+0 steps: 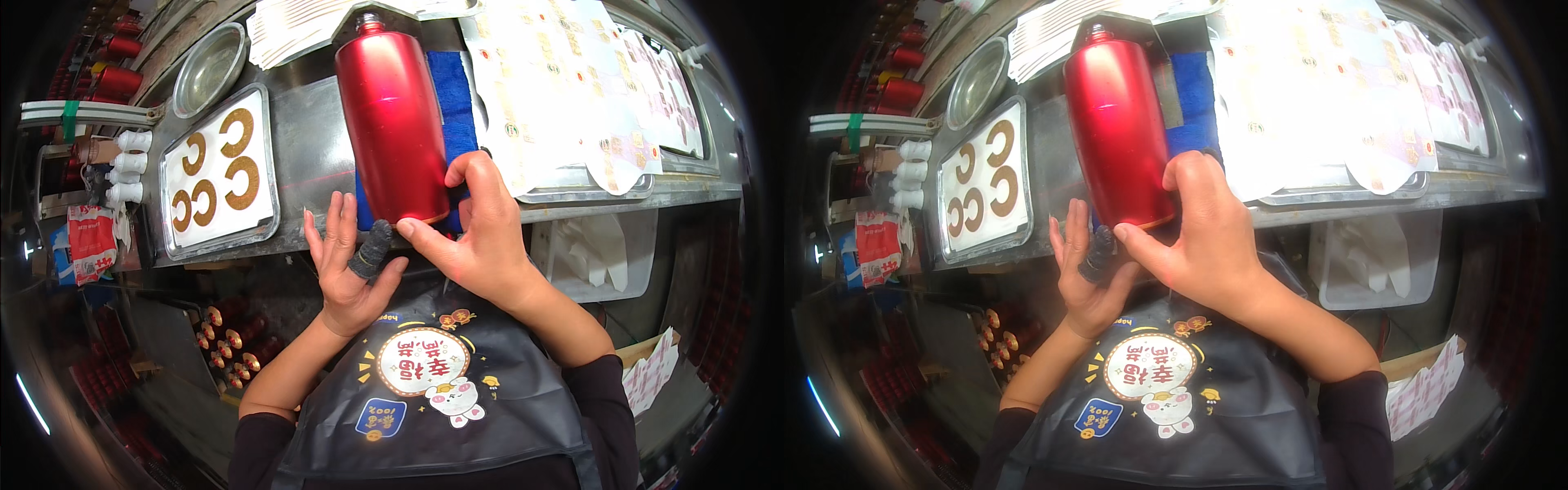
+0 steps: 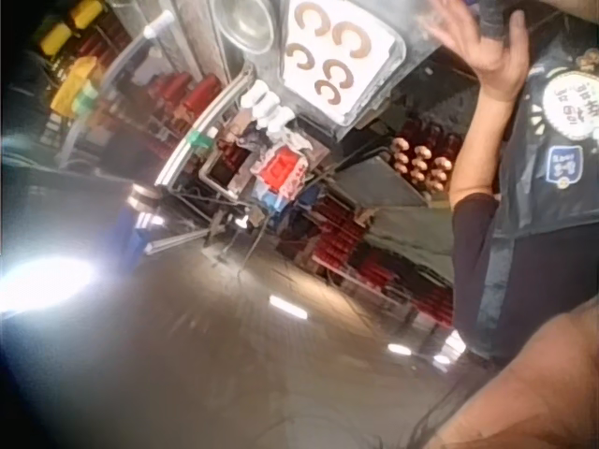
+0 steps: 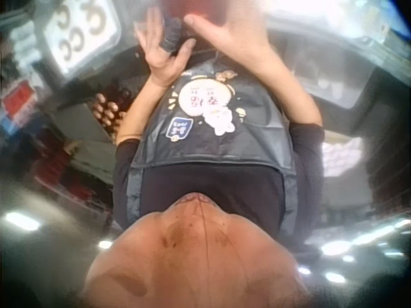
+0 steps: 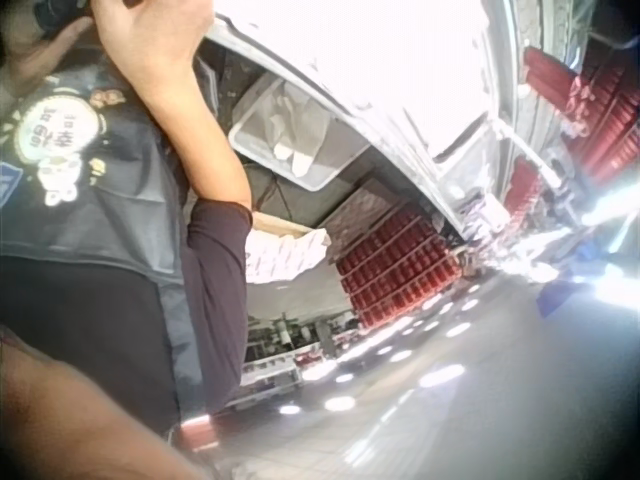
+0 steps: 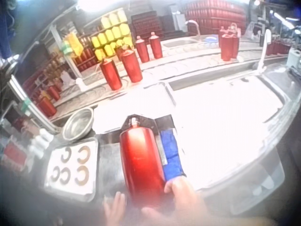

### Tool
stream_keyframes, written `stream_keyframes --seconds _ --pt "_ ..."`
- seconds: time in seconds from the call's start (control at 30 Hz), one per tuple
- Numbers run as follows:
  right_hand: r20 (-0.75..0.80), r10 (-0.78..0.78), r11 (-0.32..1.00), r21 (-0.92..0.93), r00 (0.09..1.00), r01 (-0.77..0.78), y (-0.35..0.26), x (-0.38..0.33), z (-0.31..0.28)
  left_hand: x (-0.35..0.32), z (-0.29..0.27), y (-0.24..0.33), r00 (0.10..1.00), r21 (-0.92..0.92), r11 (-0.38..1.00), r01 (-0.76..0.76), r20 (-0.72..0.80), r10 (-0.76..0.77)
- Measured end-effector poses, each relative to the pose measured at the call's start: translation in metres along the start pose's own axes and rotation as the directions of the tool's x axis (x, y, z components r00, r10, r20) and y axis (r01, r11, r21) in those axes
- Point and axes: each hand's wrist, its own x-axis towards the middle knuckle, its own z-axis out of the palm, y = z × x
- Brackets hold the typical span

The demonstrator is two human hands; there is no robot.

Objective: The person applies gold crescent-shaped stickers and rectangular paper labels to red cylindrical bottles. They wipe the bottle surface, peel and position the stickers, smooth them with a tool, and place the finished bottle on a rack.

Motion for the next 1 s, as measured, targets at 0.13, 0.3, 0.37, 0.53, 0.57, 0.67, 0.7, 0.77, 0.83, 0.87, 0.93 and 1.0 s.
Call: stream_keyframes --seconds 0.13,0.3,0.37,0.53,0.57,0.67,0.7,0.77,0.83,0.87,0.93,1.0 --pt "0.034 0.065 0.998 0.024 0.997 -0.066 0.004 0.000 -0.001 0.007 -0.002 0.002 0.999 0.045 0.998 -0.040 -0.004 0.040" --pt "0.062 0.110 0.985 0.126 0.992 -0.117 0.005 -0.002 -0.005 0.021 -0.012 0.006 0.985 0.145 0.974 -0.173 0.017 0.172" --pt "0.106 0.208 0.951 0.210 0.972 -0.227 0.004 -0.003 -0.009 0.024 -0.014 0.008 0.980 0.190 0.962 -0.198 0.020 0.197" --pt "0.134 0.210 0.949 0.212 0.968 -0.235 0.003 -0.007 -0.015 0.024 -0.014 0.011 0.972 0.258 0.938 -0.233 0.049 0.228" --pt "0.090 0.120 0.979 0.156 0.989 -0.133 0.004 -0.007 -0.014 0.022 -0.014 0.009 0.973 0.260 0.938 -0.228 0.036 0.226" --pt "0.050 0.038 0.994 0.105 0.998 -0.043 0.009 -0.006 -0.004 0.023 -0.014 0.007 0.976 0.265 0.940 -0.217 0.038 0.214" --pt "0.034 0.018 0.993 0.115 0.999 -0.022 0.011 -0.007 -0.002 0.023 -0.015 0.005 0.977 0.265 0.941 -0.212 0.039 0.210" --pt "0.024 0.009 0.991 0.132 1.000 -0.012 0.013 -0.007 0.001 0.025 -0.016 0.006 0.974 0.289 0.930 -0.228 0.062 0.219" --pt "0.048 0.051 0.985 0.165 0.998 -0.058 0.014 -0.008 -0.002 0.028 -0.019 0.008 0.966 0.309 0.916 -0.258 0.076 0.247" --pt "0.067 0.082 0.977 0.190 0.994 -0.093 0.013 -0.009 -0.004 0.030 -0.020 0.009 0.960 0.318 0.906 -0.280 0.080 0.269" --pt "0.141 0.178 0.939 0.272 0.974 -0.211 0.012 -0.011 -0.010 0.036 -0.024 0.012 0.948 0.337 0.886 -0.317 0.095 0.303" --pt "0.146 0.181 0.924 0.313 0.973 -0.219 0.012 -0.013 -0.014 0.043 -0.028 0.014 0.936 0.358 0.865 -0.350 0.114 0.332"
